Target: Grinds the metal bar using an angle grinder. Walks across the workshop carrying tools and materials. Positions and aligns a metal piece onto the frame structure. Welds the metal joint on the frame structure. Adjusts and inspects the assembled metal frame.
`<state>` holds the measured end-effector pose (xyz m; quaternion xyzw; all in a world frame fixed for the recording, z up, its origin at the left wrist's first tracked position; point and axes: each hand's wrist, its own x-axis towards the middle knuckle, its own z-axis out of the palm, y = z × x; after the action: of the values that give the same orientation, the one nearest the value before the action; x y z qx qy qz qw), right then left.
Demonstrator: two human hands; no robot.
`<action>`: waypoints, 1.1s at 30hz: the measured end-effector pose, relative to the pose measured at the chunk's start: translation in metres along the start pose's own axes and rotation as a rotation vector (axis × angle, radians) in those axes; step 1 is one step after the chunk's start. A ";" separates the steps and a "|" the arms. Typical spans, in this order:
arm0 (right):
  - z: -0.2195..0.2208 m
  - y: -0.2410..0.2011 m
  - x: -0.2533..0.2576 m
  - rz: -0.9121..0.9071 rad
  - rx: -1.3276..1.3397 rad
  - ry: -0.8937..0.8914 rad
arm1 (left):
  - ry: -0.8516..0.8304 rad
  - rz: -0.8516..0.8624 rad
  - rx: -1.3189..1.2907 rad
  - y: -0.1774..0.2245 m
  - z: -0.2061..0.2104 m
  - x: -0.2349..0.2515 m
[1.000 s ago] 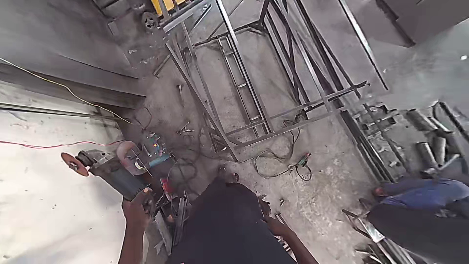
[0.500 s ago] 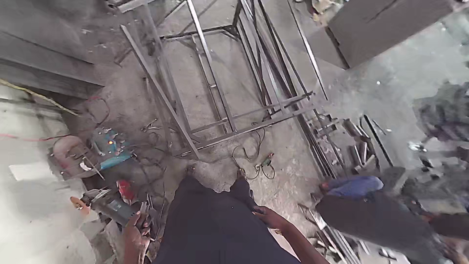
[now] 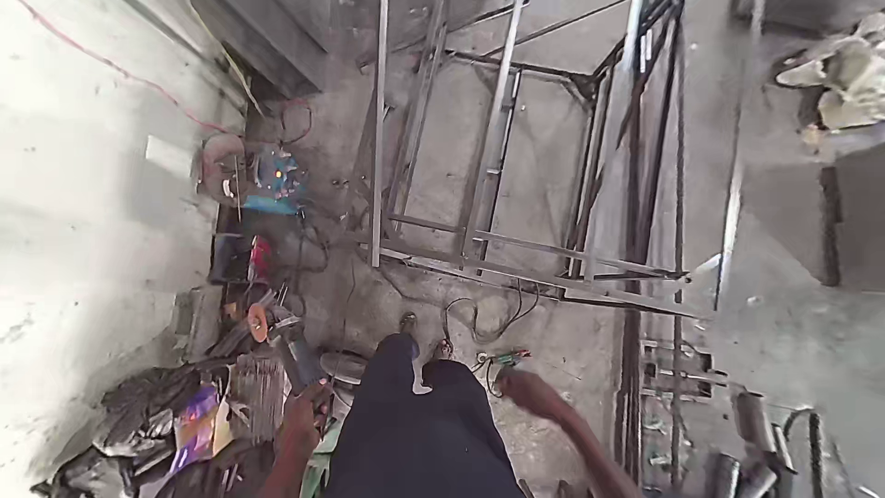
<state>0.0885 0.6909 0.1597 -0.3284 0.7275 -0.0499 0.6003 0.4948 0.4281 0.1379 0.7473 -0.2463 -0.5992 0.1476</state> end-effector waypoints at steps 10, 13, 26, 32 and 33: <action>-0.178 0.013 0.182 0.131 -0.427 0.710 | 0.051 -0.132 -0.038 -0.059 0.049 0.091; -0.159 0.025 0.218 0.141 -0.462 0.635 | 0.098 -0.126 -0.017 -0.066 0.061 0.119; -0.135 0.043 0.236 0.155 -0.584 0.849 | 0.252 -0.180 0.174 -0.095 0.112 0.257; -0.136 0.049 0.238 0.092 -0.586 0.925 | 0.242 -0.193 0.198 -0.105 0.124 0.246; -0.135 0.049 0.238 0.071 -0.594 0.933 | 0.250 -0.196 0.205 -0.108 0.127 0.247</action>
<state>-0.0693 0.5574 -0.0263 -0.4019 0.9097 0.0375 0.0975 0.4323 0.3929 -0.1507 0.8474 -0.2118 -0.4850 0.0413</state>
